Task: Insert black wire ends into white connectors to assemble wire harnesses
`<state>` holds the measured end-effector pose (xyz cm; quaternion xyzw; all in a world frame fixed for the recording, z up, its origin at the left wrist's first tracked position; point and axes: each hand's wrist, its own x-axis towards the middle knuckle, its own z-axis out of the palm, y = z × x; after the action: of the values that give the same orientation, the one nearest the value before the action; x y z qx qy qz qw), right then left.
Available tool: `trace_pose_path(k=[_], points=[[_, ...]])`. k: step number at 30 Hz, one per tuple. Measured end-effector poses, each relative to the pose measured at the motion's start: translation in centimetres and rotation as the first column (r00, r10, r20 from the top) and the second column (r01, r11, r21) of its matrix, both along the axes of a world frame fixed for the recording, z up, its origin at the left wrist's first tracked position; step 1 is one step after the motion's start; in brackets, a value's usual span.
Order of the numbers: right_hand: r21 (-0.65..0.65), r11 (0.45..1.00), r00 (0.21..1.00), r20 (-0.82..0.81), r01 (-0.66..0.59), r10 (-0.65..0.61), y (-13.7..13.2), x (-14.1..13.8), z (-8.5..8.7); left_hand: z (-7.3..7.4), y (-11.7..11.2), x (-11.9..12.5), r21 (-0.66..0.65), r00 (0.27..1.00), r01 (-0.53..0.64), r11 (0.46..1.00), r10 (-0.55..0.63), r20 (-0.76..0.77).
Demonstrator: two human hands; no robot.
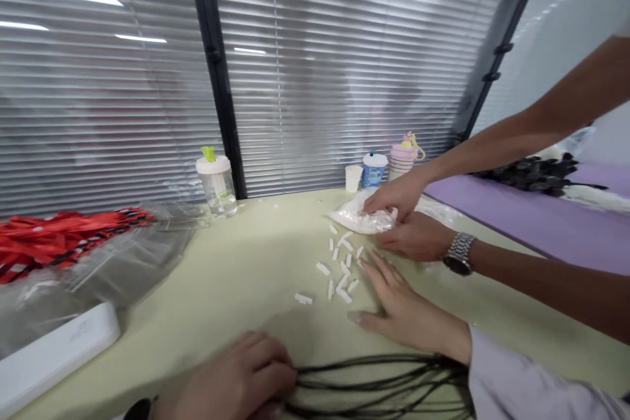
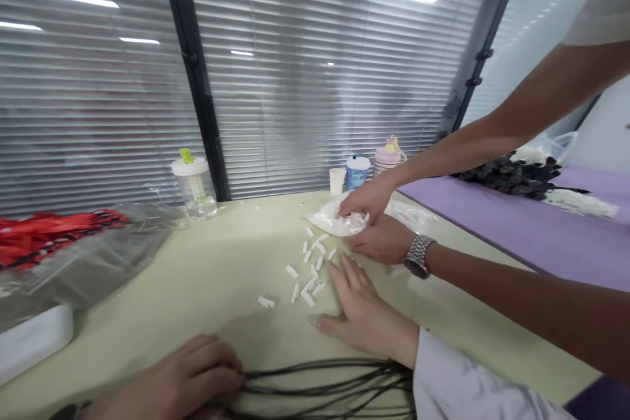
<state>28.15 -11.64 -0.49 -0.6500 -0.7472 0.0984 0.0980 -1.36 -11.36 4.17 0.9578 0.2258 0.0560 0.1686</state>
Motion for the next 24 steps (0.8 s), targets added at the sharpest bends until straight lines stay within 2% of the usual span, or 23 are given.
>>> trace_pose_path(k=[2,5,9,18,24], points=[[0.019,1.000,1.000,0.004,0.001,-0.001,0.9,-0.7,0.0,-0.6,1.4,1.3,-0.027,0.997,-0.062,0.998,0.063,0.033],[0.040,0.999,1.000,0.020,0.005,-0.006,2.3,-1.5,-0.1,-1.4,3.9,3.0,0.018,0.995,0.014,1.000,-0.016,0.098],[0.042,0.999,0.999,0.041,-0.007,0.005,4.6,-2.3,-0.2,-2.0,6.3,4.0,0.072,0.994,0.044,0.996,-0.050,0.096],[0.053,0.999,1.000,0.015,0.006,-0.007,11.6,-3.6,-1.0,-3.2,9.8,3.0,0.127,0.996,-0.055,0.990,0.045,0.082],[0.076,0.990,0.993,-0.002,-0.119,0.120,15.6,-5.2,-0.9,-3.5,12.6,2.0,0.141,0.990,-0.134,0.981,0.126,0.066]])
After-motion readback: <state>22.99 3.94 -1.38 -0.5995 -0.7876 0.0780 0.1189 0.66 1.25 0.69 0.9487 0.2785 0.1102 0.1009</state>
